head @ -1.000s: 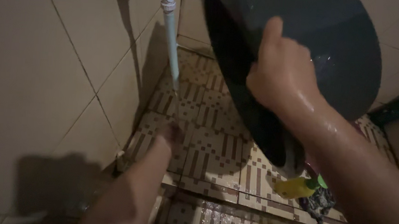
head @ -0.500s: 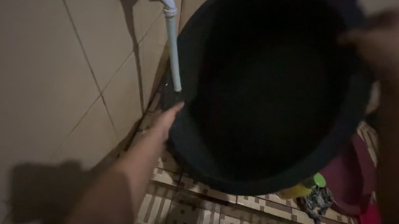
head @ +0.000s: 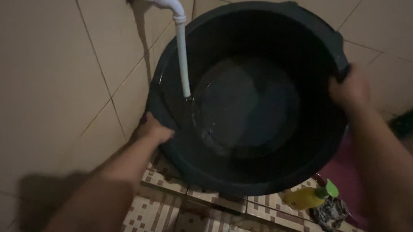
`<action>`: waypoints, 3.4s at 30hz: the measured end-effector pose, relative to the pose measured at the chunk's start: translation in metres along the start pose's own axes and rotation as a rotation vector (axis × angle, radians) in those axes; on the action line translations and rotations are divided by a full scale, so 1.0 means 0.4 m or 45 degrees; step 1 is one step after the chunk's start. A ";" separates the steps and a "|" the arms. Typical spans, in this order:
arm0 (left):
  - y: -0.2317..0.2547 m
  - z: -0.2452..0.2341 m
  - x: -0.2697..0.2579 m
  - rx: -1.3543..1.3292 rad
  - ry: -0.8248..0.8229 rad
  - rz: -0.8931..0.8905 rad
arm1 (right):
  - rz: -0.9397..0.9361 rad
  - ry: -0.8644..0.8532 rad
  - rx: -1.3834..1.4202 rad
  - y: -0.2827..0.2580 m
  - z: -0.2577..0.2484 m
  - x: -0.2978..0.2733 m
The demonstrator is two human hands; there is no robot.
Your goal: The person scrubs the exterior of a plastic bucket with a cloth and water, rinses it, and then uses a shower head and a cloth to wash the bathroom wall and fixtures.
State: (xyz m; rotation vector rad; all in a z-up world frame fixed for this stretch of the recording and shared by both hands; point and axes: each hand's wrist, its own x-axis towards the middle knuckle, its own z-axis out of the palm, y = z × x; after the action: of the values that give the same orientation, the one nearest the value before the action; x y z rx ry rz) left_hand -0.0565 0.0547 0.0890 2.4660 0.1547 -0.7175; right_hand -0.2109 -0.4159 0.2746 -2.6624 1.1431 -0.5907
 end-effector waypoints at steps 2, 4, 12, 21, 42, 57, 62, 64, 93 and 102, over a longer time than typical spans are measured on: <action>0.006 -0.054 -0.051 -0.005 0.013 -0.062 | -0.026 -0.061 -0.047 0.067 0.068 0.016; 0.030 -0.101 -0.082 0.164 0.029 -0.034 | -0.045 -0.084 -0.070 0.132 0.163 0.030; -0.008 -0.099 -0.220 0.922 -0.253 0.046 | -0.294 -0.212 -0.490 0.096 0.408 -0.068; -0.006 -0.098 -0.200 1.092 -0.199 -0.033 | 0.317 -1.222 1.385 -0.370 0.715 -0.358; 0.069 -0.078 -0.066 0.091 0.704 0.805 | 1.490 -1.143 2.926 -0.621 0.982 -0.396; 0.044 -0.020 0.002 0.512 0.784 0.714 | 1.277 -1.235 3.366 -0.660 0.975 -0.327; 0.034 -0.008 0.017 0.590 0.695 0.638 | 1.199 -1.531 3.293 -0.668 0.924 -0.355; 0.030 -0.001 0.049 0.528 0.828 0.731 | 0.509 -1.295 2.648 -0.727 0.856 -0.429; 0.021 -0.030 0.110 0.467 1.157 1.269 | -0.651 -1.075 -0.324 -0.476 0.836 -0.378; 0.058 -0.061 0.126 0.521 0.990 1.149 | -0.757 -0.889 -0.019 -0.537 0.988 -0.345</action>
State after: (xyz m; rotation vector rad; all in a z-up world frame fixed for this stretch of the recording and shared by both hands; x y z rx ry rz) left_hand 0.0037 0.0463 0.0910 2.6508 -0.8387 0.6510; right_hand 0.0121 -0.1634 -0.0535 -2.8237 0.1672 0.2878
